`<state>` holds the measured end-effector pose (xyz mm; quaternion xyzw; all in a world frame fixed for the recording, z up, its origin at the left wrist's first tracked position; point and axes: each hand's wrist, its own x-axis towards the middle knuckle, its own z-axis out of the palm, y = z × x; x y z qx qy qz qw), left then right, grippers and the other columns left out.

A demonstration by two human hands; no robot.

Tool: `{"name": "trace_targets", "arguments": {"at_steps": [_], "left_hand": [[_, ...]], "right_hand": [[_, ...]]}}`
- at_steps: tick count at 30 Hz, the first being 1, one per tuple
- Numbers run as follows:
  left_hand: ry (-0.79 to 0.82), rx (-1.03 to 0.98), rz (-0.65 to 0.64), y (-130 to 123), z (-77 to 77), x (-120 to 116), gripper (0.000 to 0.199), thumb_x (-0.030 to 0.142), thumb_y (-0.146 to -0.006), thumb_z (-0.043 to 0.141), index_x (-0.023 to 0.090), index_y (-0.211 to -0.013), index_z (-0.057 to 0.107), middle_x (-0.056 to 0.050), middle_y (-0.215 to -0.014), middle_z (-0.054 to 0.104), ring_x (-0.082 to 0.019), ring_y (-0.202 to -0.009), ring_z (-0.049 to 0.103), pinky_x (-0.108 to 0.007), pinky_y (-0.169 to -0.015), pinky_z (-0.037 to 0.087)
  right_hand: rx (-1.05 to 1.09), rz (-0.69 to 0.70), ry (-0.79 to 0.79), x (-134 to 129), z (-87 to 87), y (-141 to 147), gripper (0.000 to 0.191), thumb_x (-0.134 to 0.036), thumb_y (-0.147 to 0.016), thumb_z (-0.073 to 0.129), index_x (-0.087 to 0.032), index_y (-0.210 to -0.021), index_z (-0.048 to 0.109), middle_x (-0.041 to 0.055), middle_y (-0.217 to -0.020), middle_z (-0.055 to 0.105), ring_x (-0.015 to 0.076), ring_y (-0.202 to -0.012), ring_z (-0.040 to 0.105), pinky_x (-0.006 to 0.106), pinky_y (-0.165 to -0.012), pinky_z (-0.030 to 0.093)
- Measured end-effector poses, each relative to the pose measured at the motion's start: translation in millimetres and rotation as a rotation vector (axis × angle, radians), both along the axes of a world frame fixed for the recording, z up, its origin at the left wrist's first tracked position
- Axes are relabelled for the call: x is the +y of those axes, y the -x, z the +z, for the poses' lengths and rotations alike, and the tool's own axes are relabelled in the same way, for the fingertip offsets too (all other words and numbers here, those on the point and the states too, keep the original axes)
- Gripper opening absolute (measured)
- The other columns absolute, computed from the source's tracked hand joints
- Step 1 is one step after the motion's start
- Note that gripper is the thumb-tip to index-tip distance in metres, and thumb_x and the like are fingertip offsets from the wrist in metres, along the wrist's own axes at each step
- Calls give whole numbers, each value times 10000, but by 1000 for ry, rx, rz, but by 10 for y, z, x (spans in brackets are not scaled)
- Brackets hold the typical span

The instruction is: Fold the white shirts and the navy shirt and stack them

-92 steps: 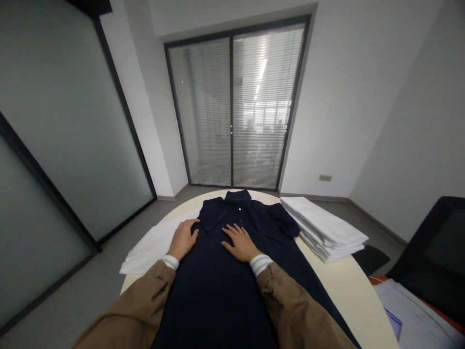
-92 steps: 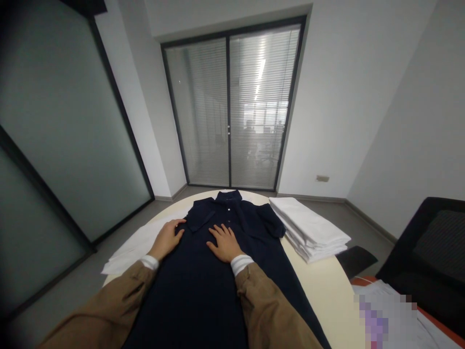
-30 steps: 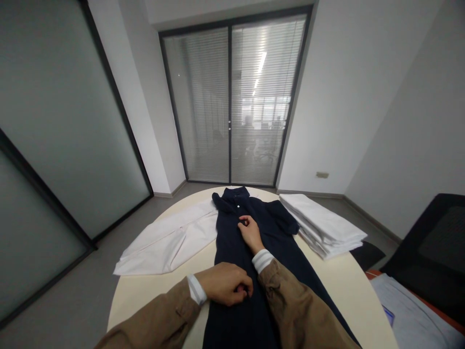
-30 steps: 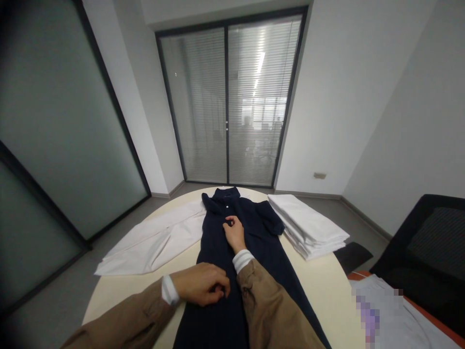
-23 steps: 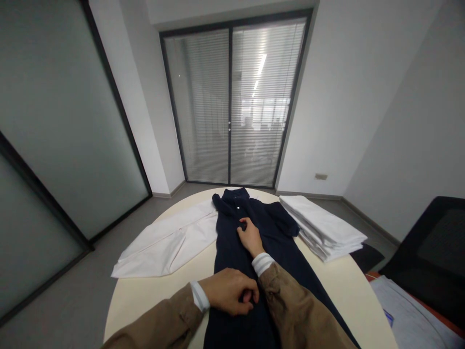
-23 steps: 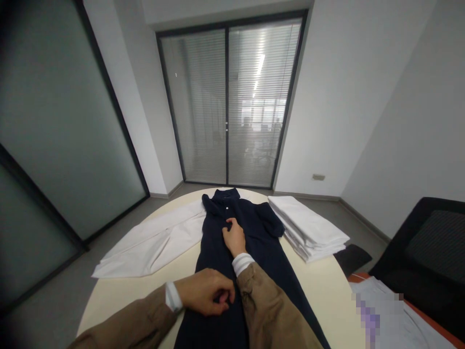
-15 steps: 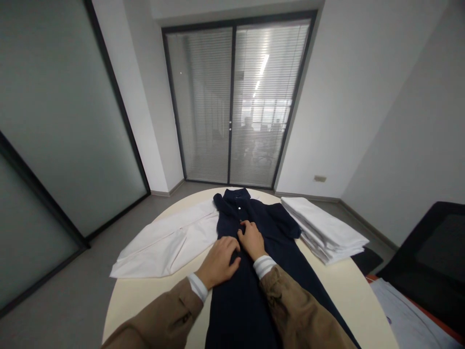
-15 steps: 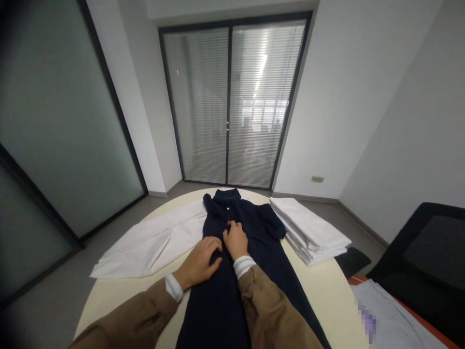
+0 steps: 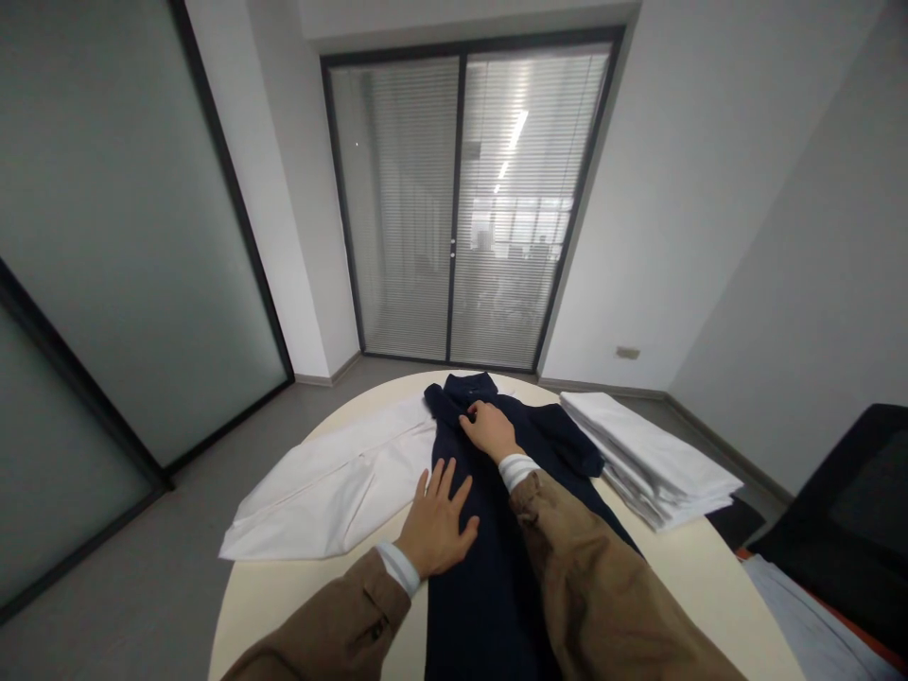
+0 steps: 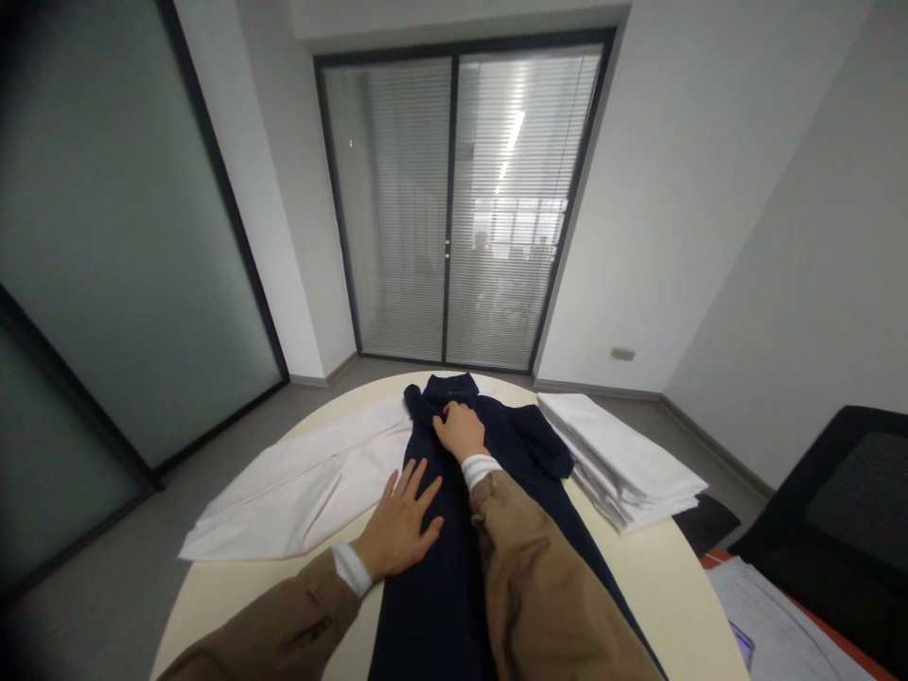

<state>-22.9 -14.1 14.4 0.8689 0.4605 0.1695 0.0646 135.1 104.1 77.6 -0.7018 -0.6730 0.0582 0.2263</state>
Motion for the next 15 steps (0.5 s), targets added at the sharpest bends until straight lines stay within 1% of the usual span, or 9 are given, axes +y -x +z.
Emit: {"name": "trace_targets", "arguments": {"at_steps": [4, 8, 10, 12, 14, 15], "left_hand": [[-9, 12, 2, 17, -34, 30, 644, 499, -935, 488, 224, -1511, 401, -156, -1629, 225, -371, -1507, 147, -609, -1187, 172], [-6, 33, 7, 25, -45, 66, 643, 500, -939, 478, 247, -1521, 375, -134, -1639, 204, -344, -1516, 122, -581, -1197, 173], [4, 36, 7, 29, -39, 81, 650, 495, -938, 482, 253, -1529, 357, -134, -1641, 195, -339, -1518, 113, -568, -1201, 173], [16, 33, 4, 34, -31, 90, 657, 503, -941, 474, 255, -1535, 343, -134, -1641, 194, -337, -1519, 107, -567, -1202, 172], [27, 28, 2, 38, -22, 93, 664, 524, -943, 462, 252, -1536, 342, -135, -1641, 196, -338, -1519, 101, -571, -1203, 167], [30, 25, 2, 39, -19, 93, 666, 534, -943, 457, 249, -1535, 347, -135, -1641, 195, -338, -1520, 98, -571, -1204, 164]], "right_hand": [[35, 25, -20, 325, 56, 188, 438, -528, -882, 578, -189, -1150, 653, 131, -1160, 673, 267, -1067, 621, 366, -888, 457], [99, 42, 28, 559, 0, 366, 520, -603, -843, 603, -197, -1164, 645, 135, -1132, 695, 293, -1093, 625, 425, -940, 436], [194, 42, 38, 668, -60, 421, 477, -559, -814, 658, -190, -1117, 666, 137, -1085, 712, 307, -1078, 636, 440, -953, 426], [313, 28, 30, 787, -129, 433, 345, -466, -806, 690, -186, -1008, 696, 129, -1028, 726, 303, -1041, 651, 422, -942, 432], [409, 4, 10, 915, -194, 390, 230, -392, -849, 637, -180, -908, 703, 118, -968, 732, 282, -995, 664, 382, -914, 450], [441, -14, 0, 979, -225, 349, 232, -371, -884, 581, -172, -880, 700, 116, -941, 731, 271, -972, 668, 362, -893, 461]]}}
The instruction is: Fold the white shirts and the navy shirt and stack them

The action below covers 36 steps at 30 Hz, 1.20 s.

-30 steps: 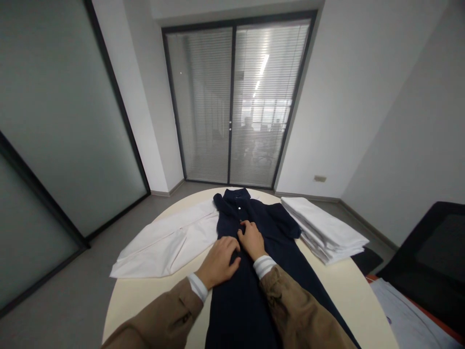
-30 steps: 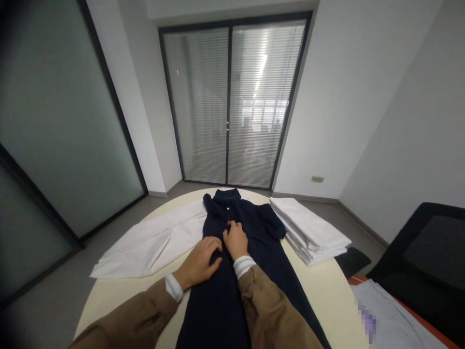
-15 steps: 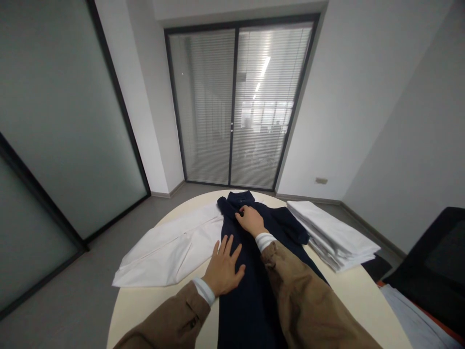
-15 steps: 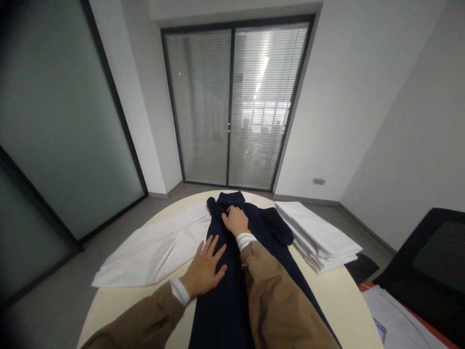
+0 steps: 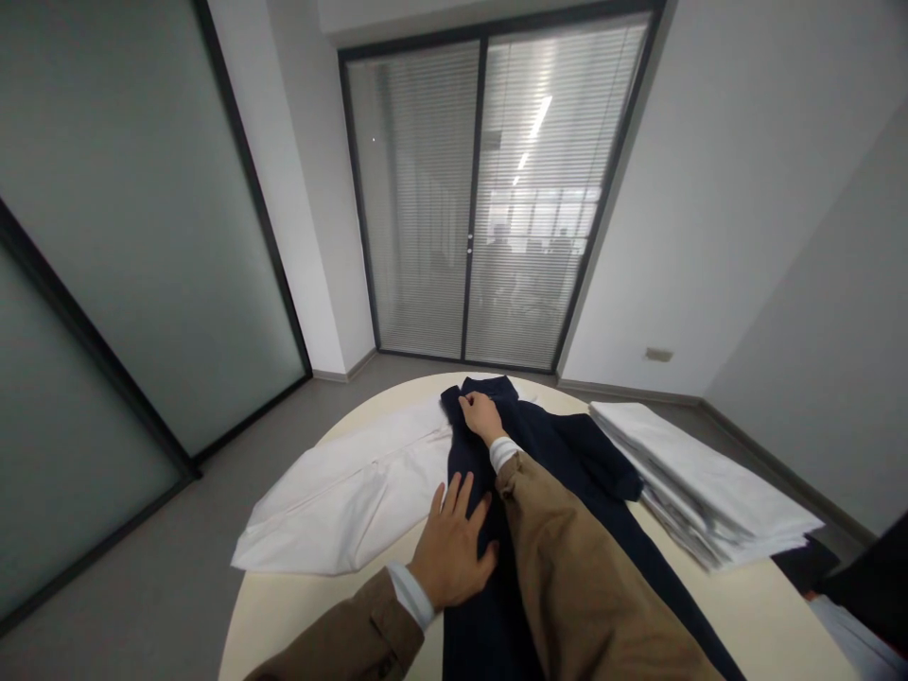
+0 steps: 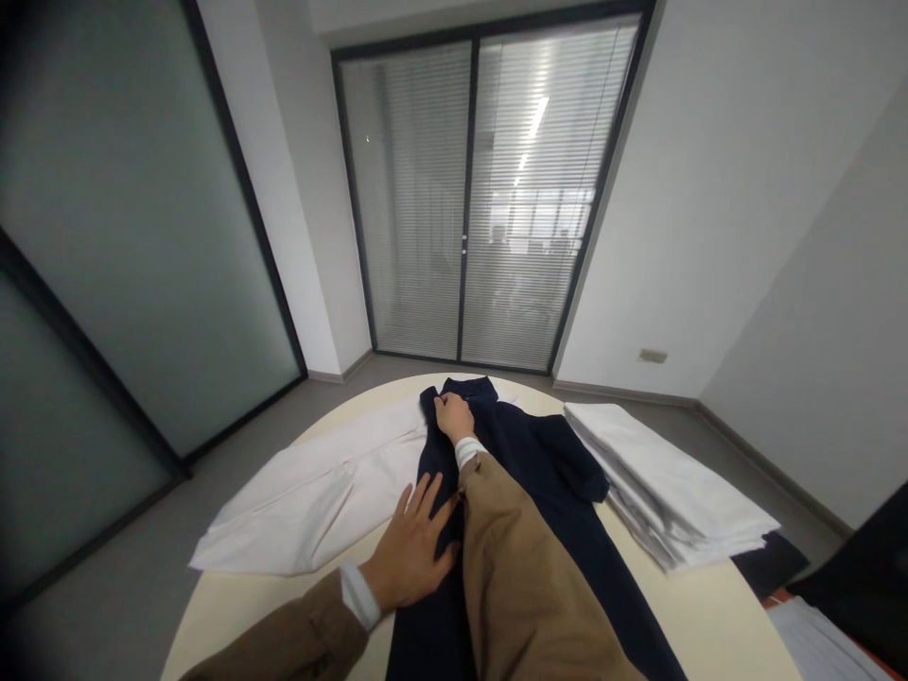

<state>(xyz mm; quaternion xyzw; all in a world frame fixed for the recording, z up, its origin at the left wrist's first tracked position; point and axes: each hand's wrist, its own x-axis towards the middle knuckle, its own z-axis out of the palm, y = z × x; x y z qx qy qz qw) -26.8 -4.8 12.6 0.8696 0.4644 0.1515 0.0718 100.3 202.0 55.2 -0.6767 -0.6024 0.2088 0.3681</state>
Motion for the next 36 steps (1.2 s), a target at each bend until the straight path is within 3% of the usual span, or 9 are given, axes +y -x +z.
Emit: {"name": "trace_targets", "arguments": {"at_steps": [4, 8, 14, 20, 26, 31, 34, 36], "left_hand": [[14, -5, 0, 0, 8, -2, 672, 549, -949, 438, 245, -1541, 341, -129, -1645, 183, -340, -1519, 96, -575, -1206, 157], [22, 1, 3, -4, 9, 2, 674, 543, -947, 450, 260, -1546, 328, -114, -1652, 154, -346, -1520, 83, -584, -1205, 151], [37, -8, -54, 2, 52, -19, 641, 526, -950, 463, 274, -1530, 359, -110, -1655, 130, -331, -1523, 70, -558, -1212, 148], [89, 9, -122, 19, 100, -55, 673, 474, -927, 515, 269, -1541, 329, -127, -1647, 148, -349, -1517, 96, -568, -1210, 145], [94, 14, -127, 21, 103, -55, 675, 464, -930, 509, 268, -1547, 316, -115, -1656, 109, -364, -1515, 83, -574, -1204, 164], [102, 19, -121, 17, 80, -56, 675, 476, -934, 498, 270, -1549, 312, -103, -1660, 94, -375, -1515, 37, -590, -1202, 147], [98, 13, -126, 19, 78, -68, 674, 471, -932, 502, 275, -1549, 313, -102, -1660, 107, -378, -1515, 39, -603, -1197, 143], [95, 12, -131, 19, 91, -78, 683, 464, -926, 514, 289, -1552, 302, -101, -1658, 119, -379, -1514, 48, -611, -1194, 142]], "right_hand": [[138, -102, -13, 180, -126, -232, 343, -357, -937, 432, -136, -907, 692, 112, -860, 719, 256, -886, 676, 323, -805, 508], [286, -124, -6, 201, -255, -373, 345, -338, -867, 572, -140, -1141, 646, 86, -903, 721, 221, -836, 678, 307, -759, 547], [492, -5, -18, 197, -295, -296, 702, -241, -778, 702, -166, -1427, 444, 76, -1028, 714, 155, -779, 669, 285, -765, 565], [658, 142, 23, 291, -254, -208, 425, -79, -785, 574, -138, -1193, 677, 36, -836, 733, 133, -668, 654, 300, -773, 569], [780, 79, 41, 327, -283, -201, 565, -109, -852, 550, -122, -1416, 505, 98, -988, 751, 167, -792, 707, 309, -795, 586], [618, 104, 36, 261, -261, -219, 743, -128, -802, 663, -164, -1495, 395, 94, -1104, 724, 169, -845, 708, 313, -808, 591], [421, 130, 24, 166, -193, -217, 666, -119, -782, 686, -151, -1421, 503, 111, -1120, 708, 201, -944, 693, 355, -892, 562], [323, 140, -3, 58, -153, -199, 586, -89, -748, 710, -163, -1320, 609, 140, -1283, 630, 252, -1141, 620, 394, -1020, 484]]}}
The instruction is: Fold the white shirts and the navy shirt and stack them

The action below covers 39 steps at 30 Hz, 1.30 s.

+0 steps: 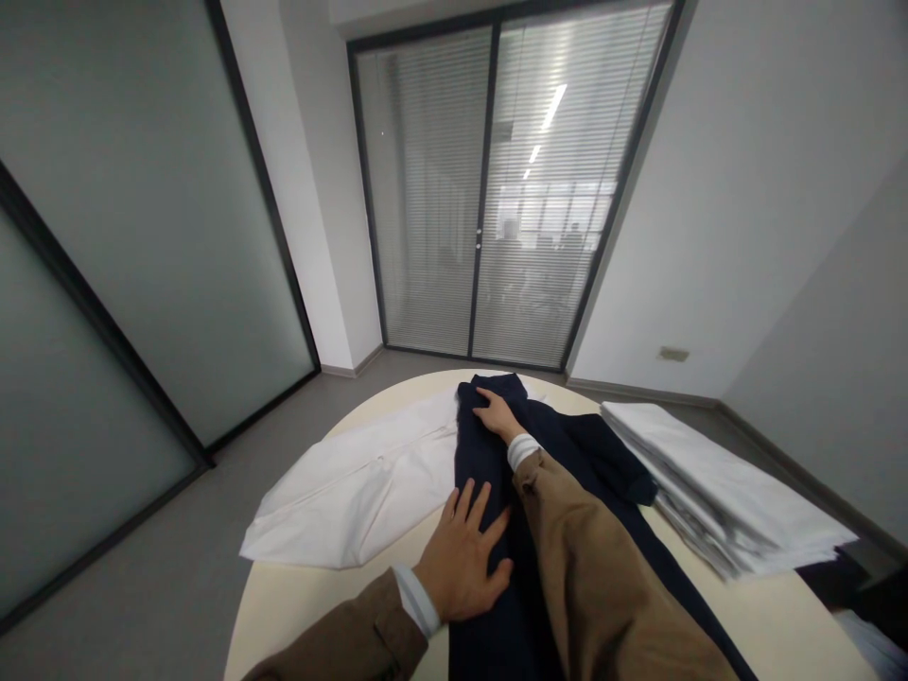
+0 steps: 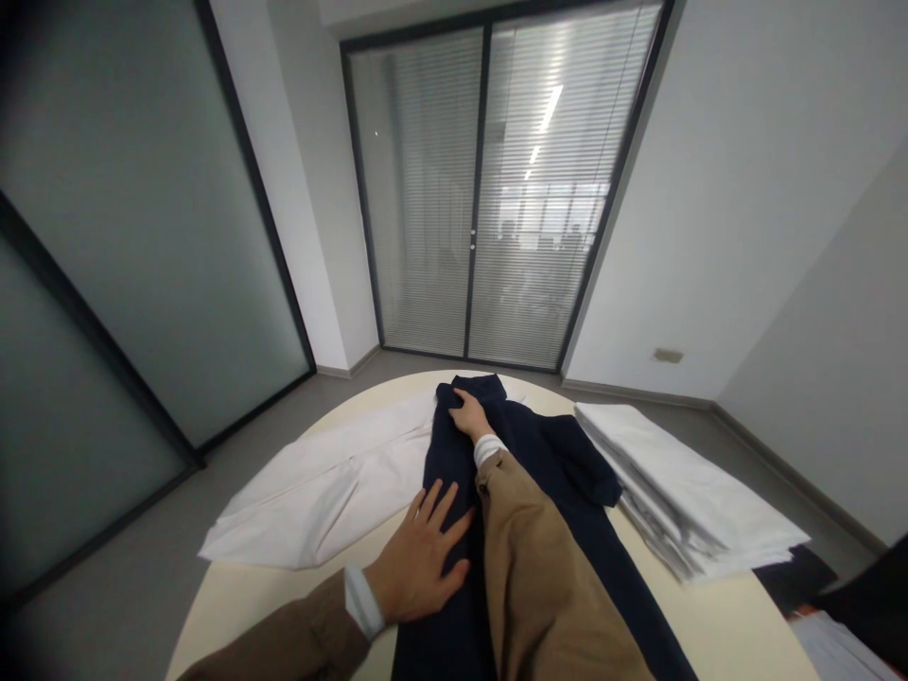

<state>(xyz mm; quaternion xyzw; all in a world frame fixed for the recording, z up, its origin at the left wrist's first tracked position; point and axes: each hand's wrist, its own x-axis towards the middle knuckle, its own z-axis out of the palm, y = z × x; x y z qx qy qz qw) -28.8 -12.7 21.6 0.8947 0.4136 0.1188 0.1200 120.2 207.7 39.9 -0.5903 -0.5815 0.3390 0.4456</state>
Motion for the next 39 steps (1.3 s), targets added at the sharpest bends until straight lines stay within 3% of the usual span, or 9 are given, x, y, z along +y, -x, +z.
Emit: {"name": "trace_targets", "arguments": {"at_steps": [4, 6, 9, 12, 15, 21, 26, 34, 39], "left_hand": [[13, 7, 3, -8, 37, -19, 706, 474, -920, 529, 314, -1560, 275, -98, -1656, 133, -386, -1512, 40, -607, -1196, 139], [16, 13, 6, -16, 45, -26, 702, 491, -925, 520, 317, -1560, 275, -99, -1655, 132, -394, -1510, 37, -607, -1197, 136], [9, 16, 16, -31, 39, -34, 686, 520, -934, 498, 318, -1556, 289, -102, -1654, 140, -401, -1508, 38, -613, -1195, 133], [6, 22, 23, -42, 31, -47, 667, 553, -945, 464, 316, -1549, 312, -102, -1652, 155, -396, -1509, 47, -610, -1193, 145], [0, 41, 21, -53, 39, -68, 658, 572, -954, 433, 327, -1551, 304, -101, -1648, 175, -387, -1510, 75, -603, -1191, 157], [26, 123, 38, -74, 115, -155, 644, 573, -954, 406, 312, -1540, 339, -121, -1634, 216, -394, -1503, 100, -604, -1188, 142], [75, 209, 67, -49, 214, -247, 670, 536, -916, 462, 278, -1529, 374, -140, -1625, 239, -408, -1496, 127, -610, -1179, 152], [103, 260, 157, 44, 371, -316, 556, 496, -883, 471, 268, -1384, 546, -136, -1547, 406, -405, -1445, 304, -668, -1141, 156], [-40, 231, 142, 105, 409, -249, 460, 507, -905, 470, 272, -1277, 605, -124, -1328, 585, -345, -1268, 512, -607, -1147, 198]], "right_hand": [[-486, -74, -242, -256, 13, 66, 440, -181, -852, 645, -225, -1290, 641, 122, -1578, 323, 329, -1372, 383, 459, -1118, 344], [-760, -31, -277, -346, -15, 79, 388, -294, -952, 527, -234, -1326, 610, 134, -1532, 397, 322, -1333, 412, 473, -1080, 361], [-916, 87, -173, -424, -58, 31, 402, -370, -1000, 438, -239, -1350, 586, 120, -1457, 500, 292, -1293, 456, 461, -1072, 361], [-934, 89, -269, -498, -32, -103, 418, -326, -1009, 407, -214, -1387, 547, 111, -1508, 445, 263, -1345, 412, 416, -1114, 319], [-936, 21, -348, -616, 68, -329, 396, -271, -1004, 386, -187, -1348, 563, 129, -1439, 500, 254, -1287, 454, 379, -1065, 363], [-1065, -365, -173, -940, 241, -1110, 353, -195, -921, 502, -136, -1262, 573, 189, -1233, 588, 308, -1128, 537, 386, -893, 438], [-1171, -437, 24, -1229, 272, -1607, 304, -216, -896, 548, -85, -1165, 607, 216, -1136, 620, 333, -1105, 568, 403, -859, 457], [-1193, -461, 128, -1609, 203, -1554, 376, -286, -840, 676, -80, -1150, 617, 243, -1184, 593, 343, -1147, 566, 406, -855, 477], [-1178, -498, 188, -1825, 154, -1483, 468, -385, -849, 683, -67, -1180, 586, 258, -1176, 610, 358, -1132, 594, 409, -824, 495]]}}
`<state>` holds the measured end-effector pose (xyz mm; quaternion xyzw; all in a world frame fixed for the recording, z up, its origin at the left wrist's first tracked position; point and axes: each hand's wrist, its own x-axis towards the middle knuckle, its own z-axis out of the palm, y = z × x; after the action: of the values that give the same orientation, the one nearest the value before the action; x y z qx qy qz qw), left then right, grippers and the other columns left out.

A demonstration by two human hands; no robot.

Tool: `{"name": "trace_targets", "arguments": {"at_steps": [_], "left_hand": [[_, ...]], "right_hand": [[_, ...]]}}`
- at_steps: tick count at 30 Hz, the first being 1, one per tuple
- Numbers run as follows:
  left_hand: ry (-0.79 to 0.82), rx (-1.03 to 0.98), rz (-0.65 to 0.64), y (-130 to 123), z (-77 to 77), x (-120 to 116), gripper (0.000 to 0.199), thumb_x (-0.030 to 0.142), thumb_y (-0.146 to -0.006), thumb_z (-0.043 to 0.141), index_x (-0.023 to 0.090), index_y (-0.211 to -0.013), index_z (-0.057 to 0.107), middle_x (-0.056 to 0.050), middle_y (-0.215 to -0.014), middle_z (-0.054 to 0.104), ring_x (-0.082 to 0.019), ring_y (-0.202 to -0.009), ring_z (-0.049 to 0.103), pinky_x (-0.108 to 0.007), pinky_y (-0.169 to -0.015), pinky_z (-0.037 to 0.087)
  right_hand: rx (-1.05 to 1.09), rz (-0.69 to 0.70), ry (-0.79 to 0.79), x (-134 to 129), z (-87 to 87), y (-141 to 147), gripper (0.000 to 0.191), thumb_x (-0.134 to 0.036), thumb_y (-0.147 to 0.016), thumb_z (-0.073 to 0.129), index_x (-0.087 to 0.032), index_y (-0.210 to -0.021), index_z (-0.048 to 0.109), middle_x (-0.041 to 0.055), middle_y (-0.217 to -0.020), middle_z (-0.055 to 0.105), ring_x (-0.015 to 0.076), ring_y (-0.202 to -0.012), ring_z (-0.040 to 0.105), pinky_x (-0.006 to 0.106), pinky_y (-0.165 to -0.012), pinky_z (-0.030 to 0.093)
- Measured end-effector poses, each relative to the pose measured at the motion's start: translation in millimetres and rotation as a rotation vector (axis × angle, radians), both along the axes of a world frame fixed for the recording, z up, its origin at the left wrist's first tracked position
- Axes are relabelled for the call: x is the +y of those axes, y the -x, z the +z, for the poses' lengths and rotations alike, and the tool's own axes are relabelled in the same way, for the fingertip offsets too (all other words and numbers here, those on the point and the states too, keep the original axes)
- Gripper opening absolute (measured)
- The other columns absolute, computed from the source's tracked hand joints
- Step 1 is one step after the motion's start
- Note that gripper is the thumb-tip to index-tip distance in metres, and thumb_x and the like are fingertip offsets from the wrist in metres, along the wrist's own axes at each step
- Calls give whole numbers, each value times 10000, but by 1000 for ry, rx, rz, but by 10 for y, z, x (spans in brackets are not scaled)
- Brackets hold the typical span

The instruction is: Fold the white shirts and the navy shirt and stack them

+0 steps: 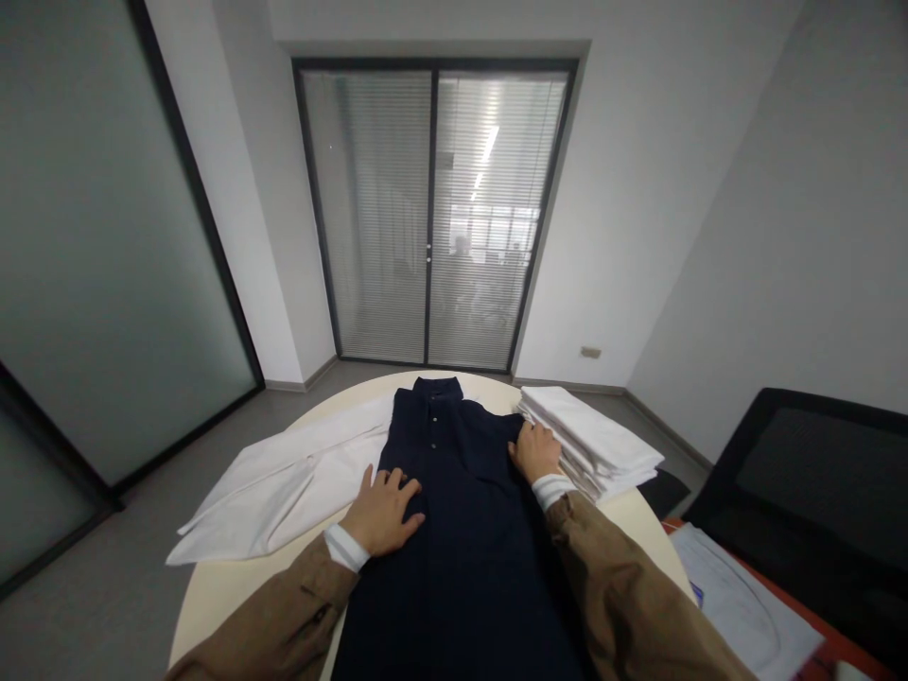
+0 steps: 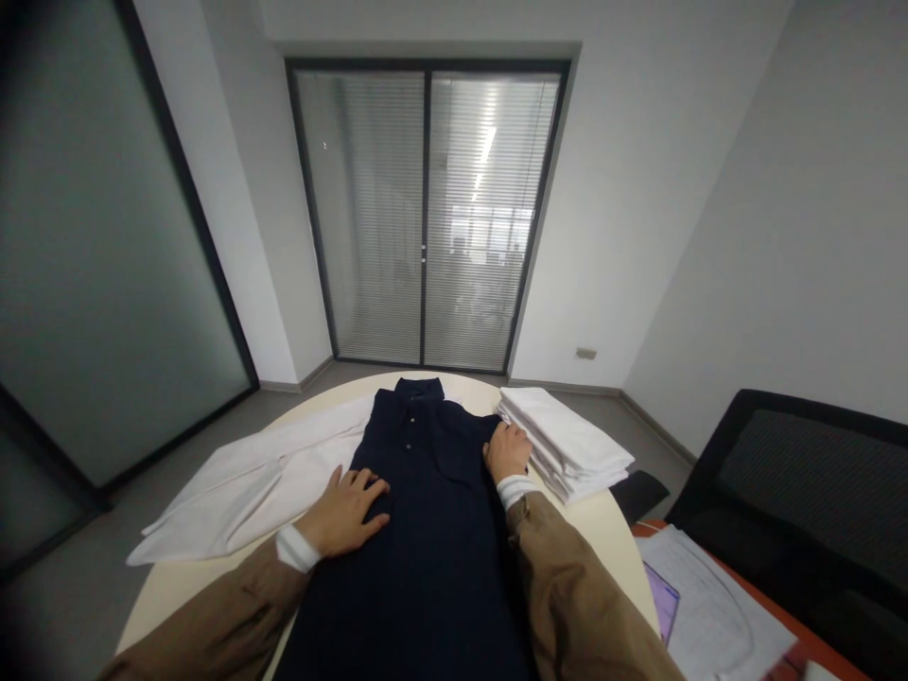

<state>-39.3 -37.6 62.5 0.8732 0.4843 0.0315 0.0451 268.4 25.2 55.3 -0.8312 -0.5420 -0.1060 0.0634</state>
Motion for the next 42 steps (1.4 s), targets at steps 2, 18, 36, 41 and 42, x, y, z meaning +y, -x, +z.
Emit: {"name": "trace_targets", "arguments": {"at_steps": [2, 18, 36, 41, 42], "left_hand": [[-86, -40, 49, 46, -62, 87, 476, 497, -936, 436, 286, -1344, 561, -117, -1369, 557, -346, -1320, 462, -591, -1161, 170], [-40, -89, 398, 193, -484, 676, 746, 665, -939, 315, 339, -1585, 132, -149, -1629, 230, -485, -1470, 154, -651, -1125, 152], [-20, -4, 434, 210, -509, 691, 729, 704, -927, 282, 347, -1562, 247, -140, -1641, 192, -498, -1471, 120, -678, -1121, 136], [-30, -14, 437, 209, -521, 685, 723, 698, -931, 290, 346, -1562, 250, -135, -1641, 197, -488, -1473, 130, -676, -1124, 137], [-31, -18, 436, 211, -526, 687, 723, 697, -931, 293, 346, -1562, 251, -132, -1641, 198, -485, -1474, 132, -676, -1125, 136]], "right_hand": [[32, -77, 29, -62, 3, -8, 505, -427, -868, 657, -37, -1181, 585, 279, -1159, 620, 374, -1114, 613, 427, -823, 494], [417, 131, -209, -2, -4, -220, 512, -9, -712, 501, -168, -1194, 571, 131, -1098, 660, 248, -1007, 659, 309, -844, 473], [280, 238, -316, -40, -22, -50, 577, -372, -847, 628, -131, -1354, 492, 168, -1235, 580, 283, -1158, 569, 354, -985, 438], [395, 127, -85, -18, -44, -72, 570, -537, -856, 617, -165, -1285, 563, 144, -1097, 695, 306, -1036, 663, 363, -865, 488], [382, 146, -73, -15, -50, -83, 524, -506, -869, 612, -176, -1274, 579, 137, -1097, 702, 301, -1037, 666, 358, -867, 487]]}}
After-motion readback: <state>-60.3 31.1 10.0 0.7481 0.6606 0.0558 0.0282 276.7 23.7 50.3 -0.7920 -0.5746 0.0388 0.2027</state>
